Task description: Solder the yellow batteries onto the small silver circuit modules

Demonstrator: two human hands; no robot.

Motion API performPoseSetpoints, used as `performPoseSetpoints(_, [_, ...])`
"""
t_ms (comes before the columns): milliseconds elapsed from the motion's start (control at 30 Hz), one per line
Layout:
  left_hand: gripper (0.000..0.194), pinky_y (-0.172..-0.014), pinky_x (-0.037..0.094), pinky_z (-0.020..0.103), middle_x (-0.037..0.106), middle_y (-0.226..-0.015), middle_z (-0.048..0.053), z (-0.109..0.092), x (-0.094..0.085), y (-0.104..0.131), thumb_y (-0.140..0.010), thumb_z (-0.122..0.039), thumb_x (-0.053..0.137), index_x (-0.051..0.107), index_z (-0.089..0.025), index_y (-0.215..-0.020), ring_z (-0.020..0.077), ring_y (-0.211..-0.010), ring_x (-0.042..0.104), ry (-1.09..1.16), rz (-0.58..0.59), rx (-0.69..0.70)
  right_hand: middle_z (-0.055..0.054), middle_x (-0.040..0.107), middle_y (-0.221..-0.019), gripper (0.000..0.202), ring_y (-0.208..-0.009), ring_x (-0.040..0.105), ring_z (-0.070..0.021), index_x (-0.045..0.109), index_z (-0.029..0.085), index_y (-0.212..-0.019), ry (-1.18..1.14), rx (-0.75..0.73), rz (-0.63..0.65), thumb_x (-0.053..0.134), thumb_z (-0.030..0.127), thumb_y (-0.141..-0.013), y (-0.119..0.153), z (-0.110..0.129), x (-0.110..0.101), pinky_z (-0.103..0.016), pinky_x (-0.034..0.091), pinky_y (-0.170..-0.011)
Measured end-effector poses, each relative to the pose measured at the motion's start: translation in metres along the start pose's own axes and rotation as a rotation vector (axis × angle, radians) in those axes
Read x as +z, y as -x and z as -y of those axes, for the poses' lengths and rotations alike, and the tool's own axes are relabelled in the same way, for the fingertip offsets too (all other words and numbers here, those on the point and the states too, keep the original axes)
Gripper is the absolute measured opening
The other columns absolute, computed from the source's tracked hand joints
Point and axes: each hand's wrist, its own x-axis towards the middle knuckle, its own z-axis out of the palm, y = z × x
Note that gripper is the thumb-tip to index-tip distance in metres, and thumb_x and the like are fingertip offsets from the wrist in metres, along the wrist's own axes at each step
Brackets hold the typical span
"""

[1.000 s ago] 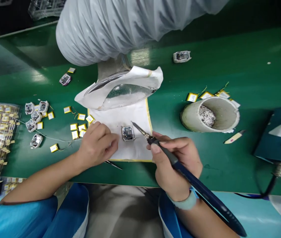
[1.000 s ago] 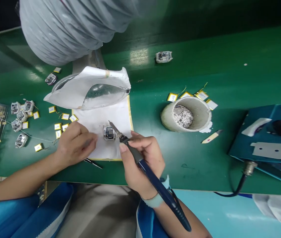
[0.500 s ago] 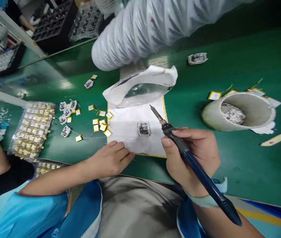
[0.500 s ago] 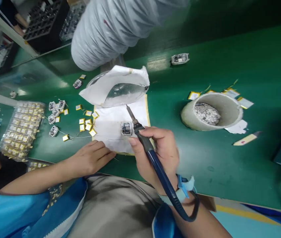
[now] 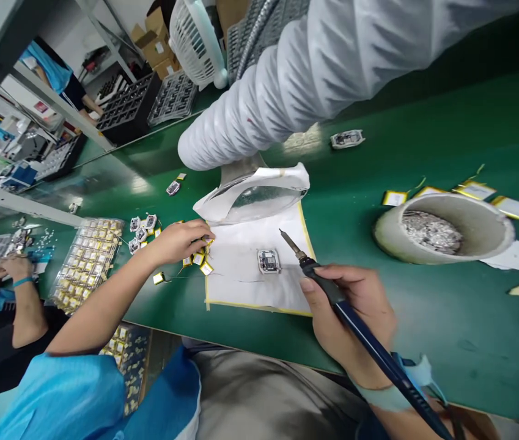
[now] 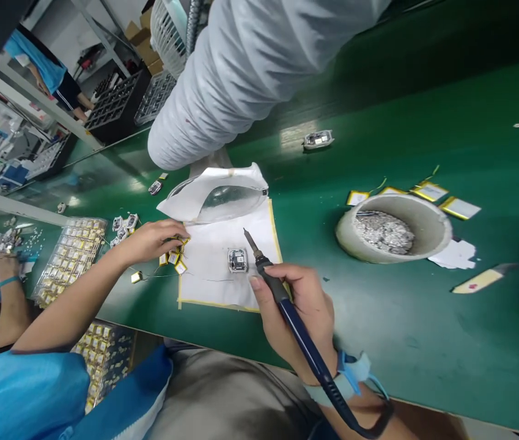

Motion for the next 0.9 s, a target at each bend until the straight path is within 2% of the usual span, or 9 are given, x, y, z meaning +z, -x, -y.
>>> performPoseSetpoints(167, [0.029, -0.102, 0.061, 0.035, 0.080, -0.126, 0.008, 0.006, -0.002, -0.002, -0.103, -0.026, 0.069, 0.078, -0.025, -0.131, 0.0255, -0.120, 0.076, 0.013, 0.038, -0.034, -0.003, 0.084, -0.098, 0.027, -0.081, 0.081, -0.0217, 0.071, 0.028, -0.111, -0.009, -0.031, -0.001, 0.077, 0.054, -0.106, -0.002, 0.001, -0.001, -0.032, 0.063, -0.069])
performPoseSetpoints(300, [0.027, -0.101, 0.061, 0.036, 0.080, -0.126, 0.010, 0.006, 0.000, -0.006, -0.102, -0.032, 0.073, 0.079, -0.022, -0.126, 0.0272, -0.120, 0.075, 0.033, 0.017, -0.073, -0.004, 0.084, -0.098, 0.027, -0.084, 0.082, -0.0229, 0.072, 0.027, -0.110, -0.004, -0.037, 0.023, 0.077, 0.053, -0.106, -0.002, 0.001, 0.000, -0.033, 0.065, -0.073])
performPoseSetpoints(433, [0.019, -0.089, 0.059, 0.031, 0.079, -0.104, 0.006, 0.009, -0.002, -0.009, -0.099, -0.035, 0.074, 0.080, -0.020, -0.109, 0.0217, -0.097, 0.075, 0.109, 0.021, -0.076, -0.002, 0.083, -0.096, 0.025, -0.077, 0.080, -0.0210, 0.072, 0.027, -0.111, -0.030, -0.031, 0.021, 0.079, 0.051, -0.105, -0.003, 0.001, 0.000, -0.031, 0.063, -0.068])
performPoseSetpoints(500, [0.018, -0.082, 0.056, 0.029, 0.077, -0.097, 0.005, 0.003, -0.005, -0.005, -0.101, -0.036, 0.072, 0.080, -0.020, -0.102, 0.0194, -0.089, 0.073, 0.127, 0.003, -0.056, -0.002, 0.083, -0.096, 0.022, -0.076, 0.079, -0.0209, 0.071, 0.028, -0.110, -0.055, -0.026, 0.016, 0.081, 0.047, -0.104, -0.004, 0.003, 0.000, -0.031, 0.062, -0.067])
performPoseSetpoints(633, [0.026, -0.078, 0.054, 0.028, 0.077, -0.092, 0.005, -0.030, -0.004, 0.006, -0.109, -0.039, 0.066, 0.080, -0.020, -0.098, 0.0178, -0.085, 0.072, 0.208, -0.175, -0.031, -0.002, 0.083, -0.094, 0.019, -0.071, 0.078, -0.0204, 0.071, 0.028, -0.109, -0.082, -0.005, 0.028, 0.082, 0.042, -0.103, -0.006, 0.006, 0.000, -0.031, 0.061, -0.064])
performPoseSetpoints(700, [0.027, -0.072, 0.051, 0.026, 0.076, -0.087, 0.003, -0.054, 0.004, 0.007, -0.111, -0.038, 0.064, 0.079, -0.020, -0.097, 0.0151, -0.077, 0.068, 0.295, -0.236, -0.063, -0.002, 0.083, -0.095, 0.020, -0.073, 0.078, -0.0202, 0.071, 0.027, -0.109, -0.084, 0.009, 0.027, 0.082, 0.042, -0.102, -0.006, 0.007, 0.000, -0.031, 0.062, -0.065])
performPoseSetpoints(800, [0.025, -0.063, 0.046, 0.026, 0.074, -0.083, 0.000, -0.082, 0.021, 0.000, -0.109, -0.036, 0.066, 0.078, -0.019, -0.094, 0.0134, -0.069, 0.062, 0.329, -0.261, -0.159, -0.002, 0.083, -0.095, 0.022, -0.073, 0.078, -0.0194, 0.071, 0.027, -0.109, -0.067, 0.034, 0.025, 0.081, 0.045, -0.103, -0.006, 0.007, 0.000, -0.030, 0.061, -0.065])
performPoseSetpoints(900, [0.021, -0.066, 0.050, 0.028, 0.076, -0.092, 0.004, -0.096, 0.029, -0.005, -0.107, -0.036, 0.067, 0.079, -0.019, -0.109, 0.0161, -0.075, 0.066, 0.243, -0.363, -0.186, -0.001, 0.082, -0.091, 0.024, -0.068, 0.075, -0.0185, 0.070, 0.027, -0.108, -0.053, 0.054, 0.031, 0.080, 0.048, -0.104, -0.007, 0.008, -0.002, -0.030, 0.060, -0.062])
